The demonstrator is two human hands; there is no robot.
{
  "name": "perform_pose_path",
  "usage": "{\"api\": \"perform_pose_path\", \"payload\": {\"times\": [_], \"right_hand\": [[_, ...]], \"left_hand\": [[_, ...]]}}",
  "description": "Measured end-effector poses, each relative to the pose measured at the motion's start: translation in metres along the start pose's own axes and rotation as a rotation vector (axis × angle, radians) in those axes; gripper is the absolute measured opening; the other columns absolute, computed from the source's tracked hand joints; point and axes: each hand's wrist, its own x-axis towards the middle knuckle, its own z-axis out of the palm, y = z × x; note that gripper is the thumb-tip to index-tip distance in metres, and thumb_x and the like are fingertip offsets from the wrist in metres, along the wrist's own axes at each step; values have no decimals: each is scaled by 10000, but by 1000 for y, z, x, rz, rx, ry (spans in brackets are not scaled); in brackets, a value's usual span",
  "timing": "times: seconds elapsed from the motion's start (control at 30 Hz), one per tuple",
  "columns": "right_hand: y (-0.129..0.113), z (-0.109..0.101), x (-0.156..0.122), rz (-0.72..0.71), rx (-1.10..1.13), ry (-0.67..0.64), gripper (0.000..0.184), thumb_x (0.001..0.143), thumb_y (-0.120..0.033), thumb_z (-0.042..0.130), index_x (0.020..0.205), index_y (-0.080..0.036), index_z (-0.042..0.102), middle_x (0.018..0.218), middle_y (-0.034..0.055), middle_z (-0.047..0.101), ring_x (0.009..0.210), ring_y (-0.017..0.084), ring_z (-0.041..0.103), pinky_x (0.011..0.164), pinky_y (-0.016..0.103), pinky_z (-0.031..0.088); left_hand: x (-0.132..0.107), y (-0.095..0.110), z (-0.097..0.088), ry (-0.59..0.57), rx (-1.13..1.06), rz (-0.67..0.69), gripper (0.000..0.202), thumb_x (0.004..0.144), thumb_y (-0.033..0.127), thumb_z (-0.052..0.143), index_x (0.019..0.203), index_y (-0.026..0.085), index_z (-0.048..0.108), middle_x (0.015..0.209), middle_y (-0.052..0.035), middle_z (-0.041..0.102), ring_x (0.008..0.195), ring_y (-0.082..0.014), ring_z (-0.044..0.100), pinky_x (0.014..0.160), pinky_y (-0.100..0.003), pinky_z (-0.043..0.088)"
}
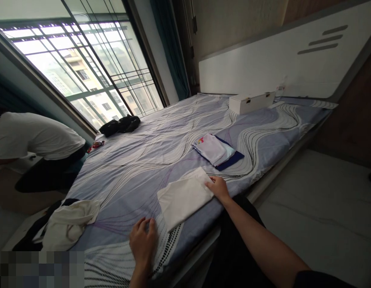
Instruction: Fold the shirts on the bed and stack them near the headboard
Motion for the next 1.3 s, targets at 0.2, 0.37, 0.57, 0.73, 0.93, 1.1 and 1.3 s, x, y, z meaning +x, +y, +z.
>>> {"api": "perform_pose_path", "payload": {"times": [0.2, 0.37, 0.57, 0.73, 0.93, 1.1, 1.3], "right_hand": [[-2, 10, -1, -48, -164, 98, 266, 780, -255, 647, 1010, -220, 775, 1048, 77, 777, 1014, 255, 711, 910, 322, 507], [2, 8, -2, -77, 49, 3, 322, 763, -261, 638, 1056, -189, 751, 1064, 89, 772, 995, 243, 724, 884, 312, 538], [-3, 29, -23, -29, 196, -408, 378, 758, -277, 638, 1105, -150, 715, 889, 76, 789, 813, 239, 743, 712, 314, 566], [-21, 55, -39, -83, 27, -351, 246, 741, -234, 690, 980, -194, 733, 1019, 70, 782, 965, 242, 729, 823, 298, 546], [-31, 49, -45, -70, 37, -255, 275, 772, -209, 651, 1039, -184, 716, 983, 79, 784, 931, 237, 740, 798, 291, 547], [-27, 44, -46, -80, -47, -198, 327, 773, -206, 643, 1093, -189, 709, 980, 74, 781, 942, 239, 734, 799, 286, 530], [-34, 59, -47, -160, -313, -126, 362, 858, -219, 579, 1211, -212, 661, 1044, 82, 762, 1005, 256, 702, 876, 311, 477]], "left_hand": [[3, 69, 15, -109, 116, -284, 596, 885, 628, 353, 1018, 212, 759, 1511, -175, 448, 1440, -428, 287, 1128, -699, 201], [4, 75, 9, -132, 77, -293, 554, 906, 579, 334, 1046, 237, 746, 1587, -108, 379, 1500, -422, 146, 1111, -749, 161], [0, 17, -34, 6, 141, -331, 552, 895, 623, 323, 937, 260, 737, 1549, -70, 449, 1485, -401, 214, 1118, -726, 201], [-19, -25, -32, -15, 90, -179, 457, 844, 564, 443, 916, 199, 707, 1395, -154, 584, 1387, -368, 409, 1166, -562, 290], [-40, -41, -9, 99, -123, -33, 512, 889, 544, 381, 1141, 185, 645, 1357, -121, 621, 1374, -317, 440, 1175, -496, 316], [-36, -42, -13, 110, -167, -41, 489, 872, 515, 430, 1146, 181, 660, 1319, -124, 643, 1310, -314, 505, 1155, -498, 353], [-19, -2, -10, 197, -174, 189, 447, 951, 350, 361, 1246, 150, 630, 1387, -130, 597, 1367, -241, 477, 1178, -422, 363]]}}
